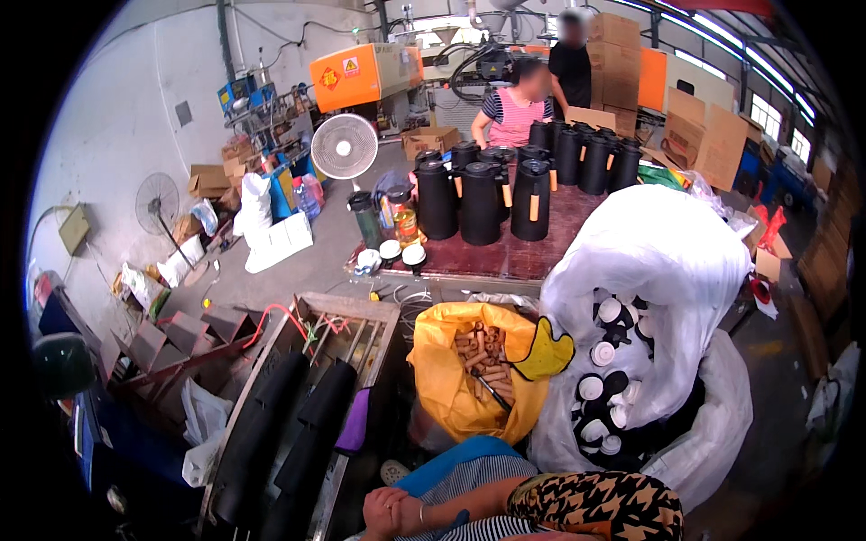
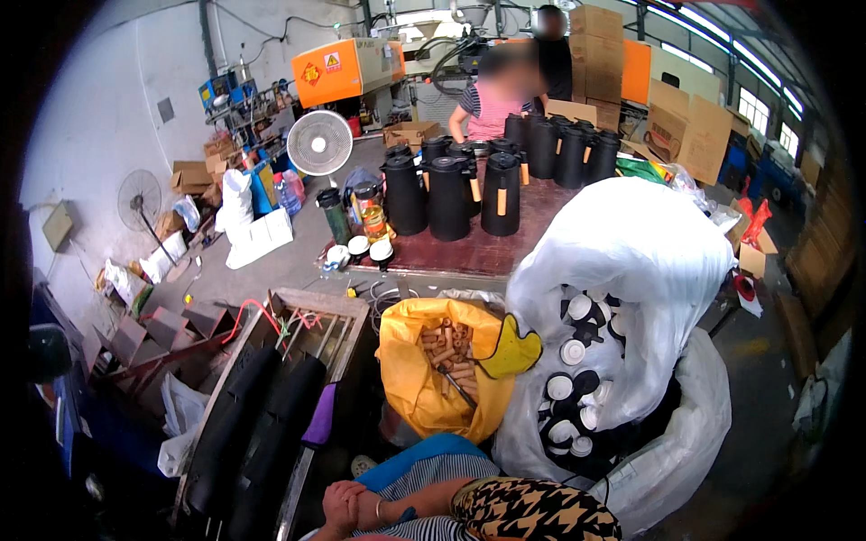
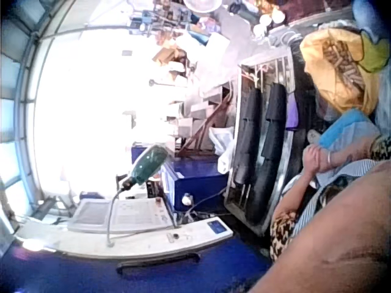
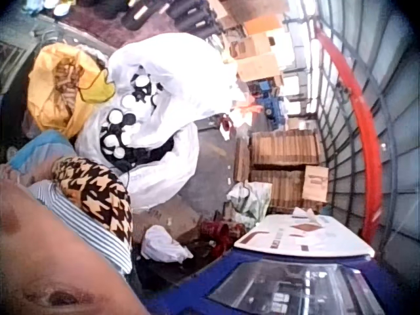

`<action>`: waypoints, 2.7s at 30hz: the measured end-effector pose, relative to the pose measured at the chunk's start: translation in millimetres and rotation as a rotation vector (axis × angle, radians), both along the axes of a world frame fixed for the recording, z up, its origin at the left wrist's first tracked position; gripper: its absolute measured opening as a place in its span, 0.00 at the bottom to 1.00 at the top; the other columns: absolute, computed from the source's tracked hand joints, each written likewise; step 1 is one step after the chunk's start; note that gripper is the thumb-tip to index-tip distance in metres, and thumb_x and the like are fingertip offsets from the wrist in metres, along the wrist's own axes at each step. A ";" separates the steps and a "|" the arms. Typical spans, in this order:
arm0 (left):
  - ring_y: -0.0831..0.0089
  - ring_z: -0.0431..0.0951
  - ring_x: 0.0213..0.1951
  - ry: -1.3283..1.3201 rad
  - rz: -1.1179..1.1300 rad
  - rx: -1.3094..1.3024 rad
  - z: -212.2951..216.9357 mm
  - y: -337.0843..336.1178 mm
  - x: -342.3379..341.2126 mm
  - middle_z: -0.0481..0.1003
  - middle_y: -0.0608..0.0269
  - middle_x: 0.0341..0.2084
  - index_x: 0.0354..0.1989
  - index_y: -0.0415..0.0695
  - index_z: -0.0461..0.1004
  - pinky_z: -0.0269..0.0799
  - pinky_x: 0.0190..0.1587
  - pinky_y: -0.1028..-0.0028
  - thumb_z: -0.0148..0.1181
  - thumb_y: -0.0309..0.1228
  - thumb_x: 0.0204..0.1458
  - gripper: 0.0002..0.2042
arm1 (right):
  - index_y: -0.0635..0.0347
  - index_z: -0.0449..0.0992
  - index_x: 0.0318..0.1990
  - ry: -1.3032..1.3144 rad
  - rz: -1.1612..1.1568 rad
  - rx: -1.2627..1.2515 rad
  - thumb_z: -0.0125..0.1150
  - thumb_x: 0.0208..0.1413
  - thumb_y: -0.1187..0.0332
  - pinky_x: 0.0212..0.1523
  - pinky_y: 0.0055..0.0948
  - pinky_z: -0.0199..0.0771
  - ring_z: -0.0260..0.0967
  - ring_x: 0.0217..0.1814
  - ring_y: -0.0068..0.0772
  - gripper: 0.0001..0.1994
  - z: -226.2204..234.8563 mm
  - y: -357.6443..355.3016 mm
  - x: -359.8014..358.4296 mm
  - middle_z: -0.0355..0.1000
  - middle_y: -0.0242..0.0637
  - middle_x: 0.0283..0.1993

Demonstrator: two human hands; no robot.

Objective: The person assembles black canisters by inserting wooden sticks, placing lids, and cleaning the exterior with a cloth before placing them on a rack.

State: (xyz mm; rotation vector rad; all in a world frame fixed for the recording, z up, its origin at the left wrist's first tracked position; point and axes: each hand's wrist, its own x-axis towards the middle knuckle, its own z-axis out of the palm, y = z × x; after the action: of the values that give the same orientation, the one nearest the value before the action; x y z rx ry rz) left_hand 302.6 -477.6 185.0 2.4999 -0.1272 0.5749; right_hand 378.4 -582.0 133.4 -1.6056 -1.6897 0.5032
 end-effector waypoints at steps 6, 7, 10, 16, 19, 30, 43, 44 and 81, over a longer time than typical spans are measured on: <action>0.57 0.75 0.40 0.029 -0.037 0.046 7.5 -16.7 18.9 0.78 0.58 0.35 0.33 0.43 0.78 0.69 0.45 0.61 0.48 0.30 0.54 0.11 | 0.55 0.75 0.37 0.004 -0.021 0.099 0.54 0.47 0.67 0.47 0.45 0.69 0.70 0.45 0.46 0.09 12.2 -15.6 14.0 0.73 0.45 0.40; 0.57 0.75 0.40 0.035 -0.044 0.045 8.3 -19.1 21.5 0.78 0.58 0.35 0.33 0.43 0.78 0.69 0.44 0.61 0.48 0.30 0.54 0.11 | 0.56 0.75 0.36 0.010 -0.047 0.114 0.53 0.48 0.67 0.47 0.45 0.69 0.70 0.45 0.46 0.09 10.9 -15.9 13.3 0.73 0.45 0.40; 0.56 0.75 0.40 0.052 -0.057 0.030 10.5 -25.3 25.7 0.78 0.57 0.35 0.33 0.42 0.78 0.69 0.43 0.61 0.46 0.31 0.56 0.12 | 0.56 0.75 0.36 0.032 -0.109 0.161 0.53 0.48 0.67 0.47 0.44 0.68 0.70 0.46 0.46 0.09 5.4 -16.1 10.7 0.73 0.45 0.40; 0.57 0.76 0.40 0.066 -0.061 0.078 12.1 -28.2 24.6 0.78 0.56 0.36 0.34 0.42 0.78 0.69 0.45 0.60 0.45 0.31 0.56 0.13 | 0.58 0.74 0.36 0.053 -0.184 0.237 0.51 0.50 0.67 0.48 0.42 0.68 0.69 0.46 0.46 0.09 -1.8 -18.2 5.7 0.73 0.45 0.40; 0.57 0.76 0.40 0.074 -0.048 0.087 11.3 -26.1 21.2 0.78 0.56 0.36 0.34 0.42 0.79 0.69 0.45 0.61 0.46 0.30 0.55 0.12 | 0.59 0.74 0.34 0.039 -0.182 0.187 0.48 0.52 0.68 0.49 0.41 0.68 0.70 0.45 0.46 0.09 -7.5 -12.5 3.0 0.73 0.45 0.38; 0.57 0.76 0.40 0.077 0.012 0.020 19.1 -25.6 11.7 0.78 0.56 0.35 0.34 0.42 0.79 0.69 0.46 0.61 0.46 0.30 0.56 0.12 | 0.59 0.70 0.35 0.018 -0.142 0.195 0.55 0.47 0.65 0.48 0.45 0.66 0.68 0.46 0.43 0.10 -29.6 4.7 -6.5 0.72 0.44 0.40; 0.57 0.76 0.41 0.007 -0.028 0.044 5.4 -16.4 11.9 0.78 0.56 0.36 0.34 0.41 0.79 0.69 0.47 0.61 0.46 0.30 0.56 0.12 | 0.57 0.73 0.37 -0.021 -0.127 0.063 0.53 0.47 0.68 0.48 0.44 0.68 0.70 0.45 0.45 0.10 -37.1 10.7 -7.5 0.74 0.46 0.40; 0.57 0.76 0.41 0.006 -0.026 0.022 3.4 -15.4 11.8 0.78 0.56 0.36 0.34 0.41 0.79 0.69 0.46 0.61 0.46 0.30 0.56 0.12 | 0.57 0.73 0.37 -0.050 -0.105 -0.025 0.53 0.47 0.69 0.48 0.44 0.68 0.70 0.45 0.45 0.09 -40.8 12.7 -7.9 0.74 0.45 0.40; 0.58 0.76 0.40 0.009 0.012 0.039 0.0 -13.6 12.3 0.79 0.57 0.34 0.33 0.42 0.79 0.69 0.45 0.62 0.46 0.30 0.54 0.13 | 0.59 0.74 0.36 0.011 -0.154 0.188 0.56 0.45 0.67 0.49 0.45 0.68 0.69 0.47 0.48 0.11 -15.8 -1.0 -3.1 0.73 0.46 0.41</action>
State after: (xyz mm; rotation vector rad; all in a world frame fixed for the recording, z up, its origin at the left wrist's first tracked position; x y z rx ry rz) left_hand 314.9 -491.2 185.0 2.5424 -0.1216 0.5713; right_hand 375.3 -583.0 117.6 -1.5761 -1.5415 0.2676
